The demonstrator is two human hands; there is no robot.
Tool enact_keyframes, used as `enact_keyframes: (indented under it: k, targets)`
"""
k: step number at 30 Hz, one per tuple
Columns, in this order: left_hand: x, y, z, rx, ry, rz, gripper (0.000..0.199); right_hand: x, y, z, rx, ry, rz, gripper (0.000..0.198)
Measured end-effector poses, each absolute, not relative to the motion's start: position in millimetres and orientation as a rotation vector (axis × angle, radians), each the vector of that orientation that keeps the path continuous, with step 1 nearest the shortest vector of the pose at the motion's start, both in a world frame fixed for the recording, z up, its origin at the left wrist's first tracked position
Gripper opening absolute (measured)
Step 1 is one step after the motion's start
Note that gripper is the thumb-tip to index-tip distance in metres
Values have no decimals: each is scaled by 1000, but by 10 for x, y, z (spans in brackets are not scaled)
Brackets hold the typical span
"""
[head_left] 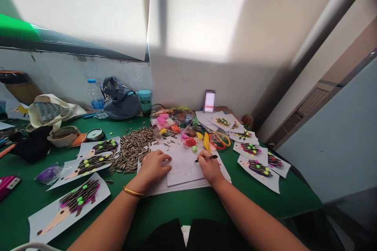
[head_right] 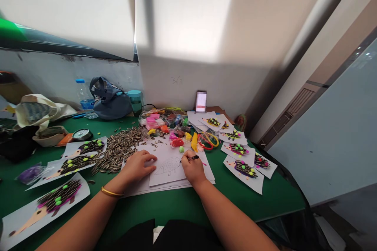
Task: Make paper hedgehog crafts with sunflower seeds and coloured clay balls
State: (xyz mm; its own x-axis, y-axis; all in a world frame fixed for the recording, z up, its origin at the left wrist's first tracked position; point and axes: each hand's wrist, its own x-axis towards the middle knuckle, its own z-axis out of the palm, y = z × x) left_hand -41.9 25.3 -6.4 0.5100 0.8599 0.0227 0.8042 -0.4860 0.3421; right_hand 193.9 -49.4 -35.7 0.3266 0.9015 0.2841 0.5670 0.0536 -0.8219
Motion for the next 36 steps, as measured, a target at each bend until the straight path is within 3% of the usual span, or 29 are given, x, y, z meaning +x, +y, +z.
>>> enact_keyframes:
  k: [18,36]
  targets:
    - [-418,267,-91,2486,1400,287,32,1873,-489,-299,-1530,-1519,501,21]
    - [-417,251,-49,2448,1401,256,32,2018,-472,-333,-1664,-1289,461,18]
